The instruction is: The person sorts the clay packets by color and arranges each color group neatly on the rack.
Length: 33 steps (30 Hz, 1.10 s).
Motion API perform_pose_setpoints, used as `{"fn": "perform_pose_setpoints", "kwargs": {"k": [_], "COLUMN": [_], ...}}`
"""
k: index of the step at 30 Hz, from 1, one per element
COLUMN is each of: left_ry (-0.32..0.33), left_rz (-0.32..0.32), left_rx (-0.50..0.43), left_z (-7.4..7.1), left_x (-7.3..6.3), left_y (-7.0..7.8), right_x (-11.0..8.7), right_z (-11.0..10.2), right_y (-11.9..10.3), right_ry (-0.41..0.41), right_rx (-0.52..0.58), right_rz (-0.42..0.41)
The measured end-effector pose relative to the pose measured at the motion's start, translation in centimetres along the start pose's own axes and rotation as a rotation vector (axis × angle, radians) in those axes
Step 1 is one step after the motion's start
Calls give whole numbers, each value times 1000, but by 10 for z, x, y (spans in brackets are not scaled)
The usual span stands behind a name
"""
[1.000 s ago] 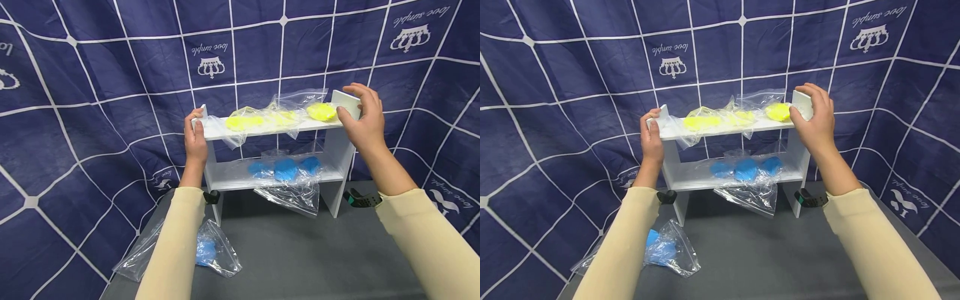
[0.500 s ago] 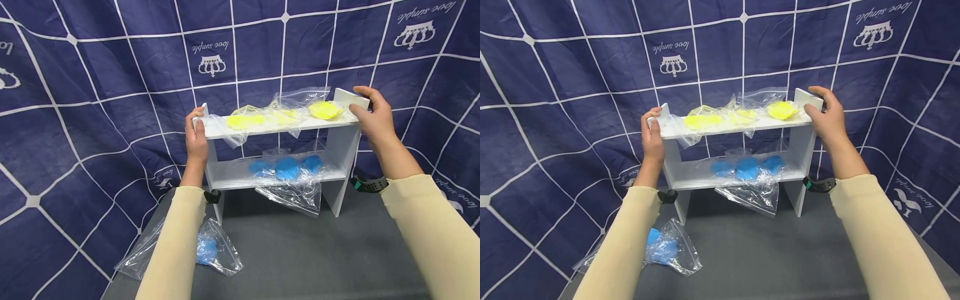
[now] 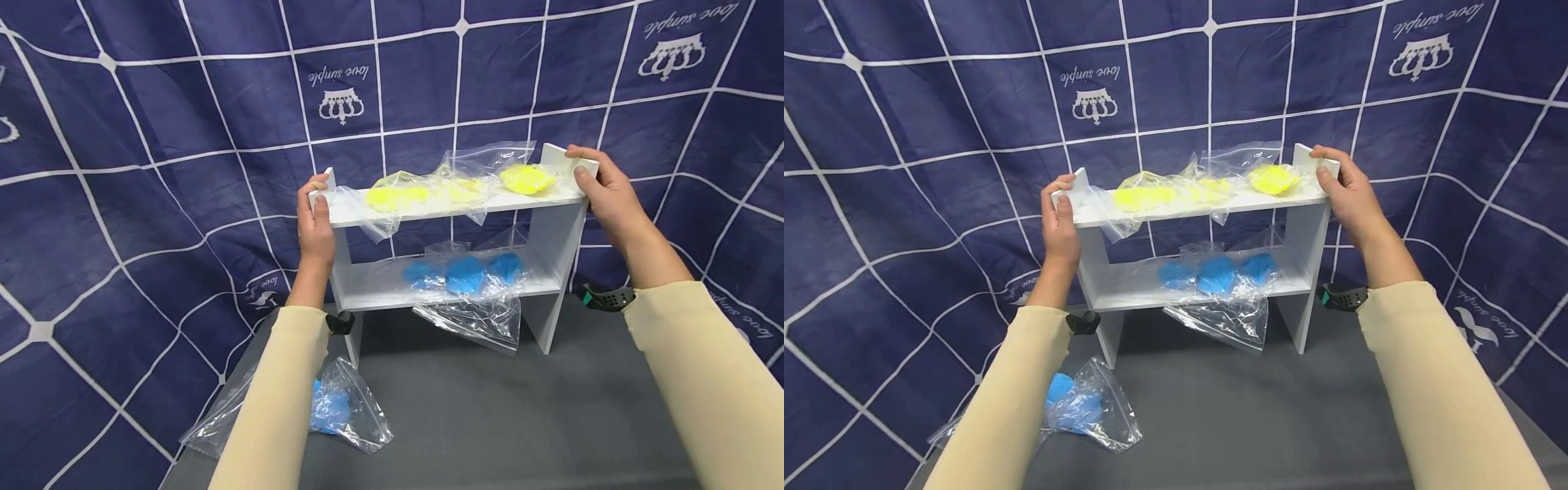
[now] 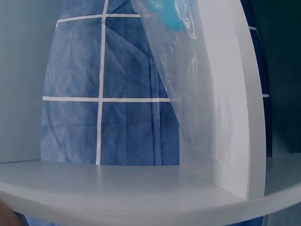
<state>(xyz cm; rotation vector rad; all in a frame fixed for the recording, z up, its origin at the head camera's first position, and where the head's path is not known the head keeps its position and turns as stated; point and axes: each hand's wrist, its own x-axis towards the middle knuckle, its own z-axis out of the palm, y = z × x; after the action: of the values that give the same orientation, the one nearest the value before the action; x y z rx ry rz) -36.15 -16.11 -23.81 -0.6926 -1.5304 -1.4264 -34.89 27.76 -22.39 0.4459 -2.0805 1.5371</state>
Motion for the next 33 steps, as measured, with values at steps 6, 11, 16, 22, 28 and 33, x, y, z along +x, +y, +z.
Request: {"fn": "perform_pose_setpoints", "kwargs": {"k": [6,11,16,22,28,33], "left_ry": [-8,-33,-68,-173,-278,-420], "left_rz": [-47,-192,-325,-388,-509,-595], "left_rx": [9,-75,-118,-43,85,174], "left_z": [-5,-7,-16,-39,-63,-83], "left_x": [0,-9,-29,-58,-97,-137], "left_y": [-18,-7,3,12,26,27], "right_x": [0,2,5,2,2,6], "right_z": [2,4,7,14,13,10], "right_y": [6,7,3,6,5,0], "right_ry": [23,37,37,50,52,42], "right_rx": [-23,17,42,108,93,102], "right_rz": [-59,-64,-71,-64,-57,-53]}}
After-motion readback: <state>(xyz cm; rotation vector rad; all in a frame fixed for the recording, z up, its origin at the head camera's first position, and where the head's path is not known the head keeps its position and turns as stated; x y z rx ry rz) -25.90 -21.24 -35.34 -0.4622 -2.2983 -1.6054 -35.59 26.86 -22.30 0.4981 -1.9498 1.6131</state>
